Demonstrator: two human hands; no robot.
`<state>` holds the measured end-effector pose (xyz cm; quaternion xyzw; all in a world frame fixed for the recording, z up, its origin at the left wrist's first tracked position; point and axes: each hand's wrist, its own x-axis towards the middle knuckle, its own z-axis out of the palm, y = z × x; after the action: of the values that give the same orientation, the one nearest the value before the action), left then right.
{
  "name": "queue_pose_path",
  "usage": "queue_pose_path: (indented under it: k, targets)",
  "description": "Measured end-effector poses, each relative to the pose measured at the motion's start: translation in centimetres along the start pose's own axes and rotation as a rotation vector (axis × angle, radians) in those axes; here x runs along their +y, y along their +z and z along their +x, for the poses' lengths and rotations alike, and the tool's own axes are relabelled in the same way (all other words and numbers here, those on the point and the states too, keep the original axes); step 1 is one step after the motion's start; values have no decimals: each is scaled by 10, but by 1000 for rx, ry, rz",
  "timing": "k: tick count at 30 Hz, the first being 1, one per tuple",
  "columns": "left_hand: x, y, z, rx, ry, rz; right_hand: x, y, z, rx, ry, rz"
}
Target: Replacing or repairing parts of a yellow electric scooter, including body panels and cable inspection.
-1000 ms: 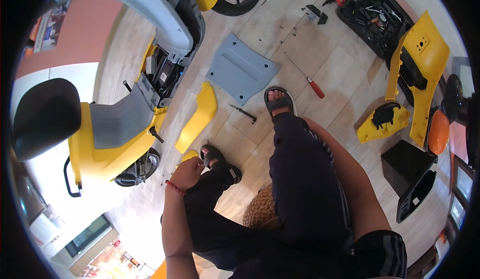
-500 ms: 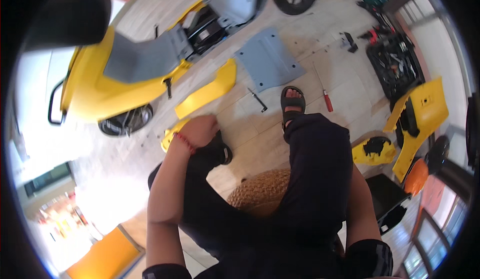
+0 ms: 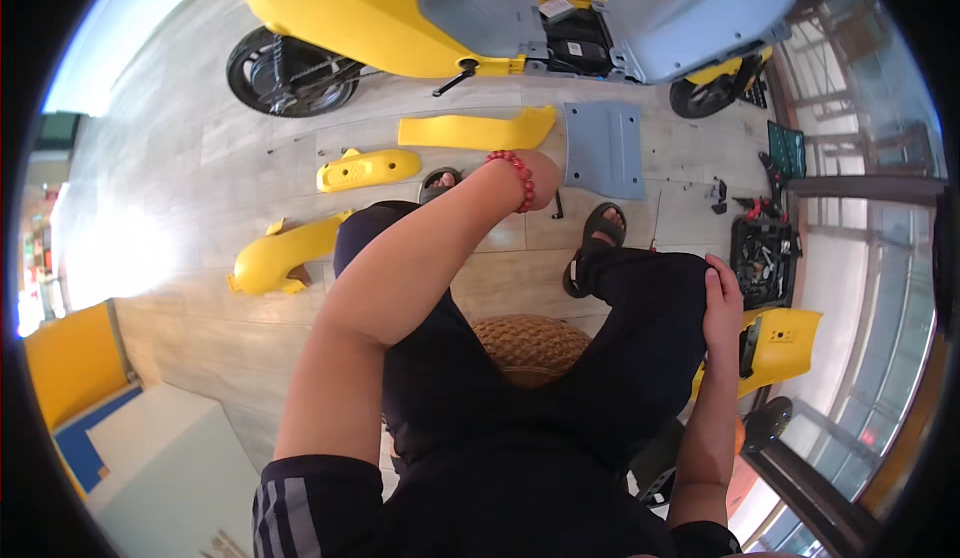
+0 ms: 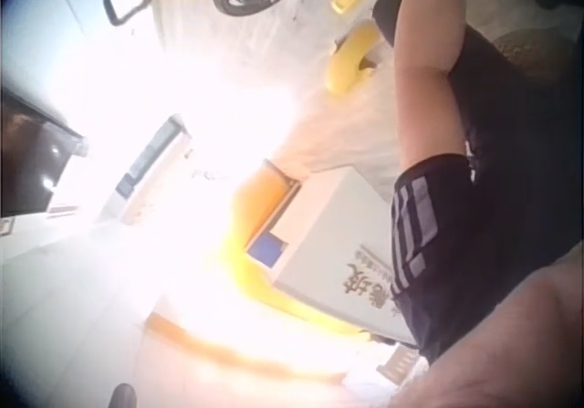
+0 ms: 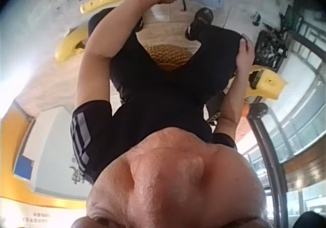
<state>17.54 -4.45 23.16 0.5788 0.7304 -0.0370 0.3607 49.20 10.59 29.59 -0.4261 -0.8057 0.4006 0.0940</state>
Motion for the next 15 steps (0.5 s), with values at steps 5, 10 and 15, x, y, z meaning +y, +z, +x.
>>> queue_pose_path:
  k: [5,10,15]
  targets:
    - [-10,0,-12,56,42,1,-33,30,-26,125,-278,-551]
    - [-26,9,-17,76,-11,-7,-41,31,-23,64,-451,-604]
    - [-27,16,-20,122,-32,62,-42,13,-4,-135,-595,-518]
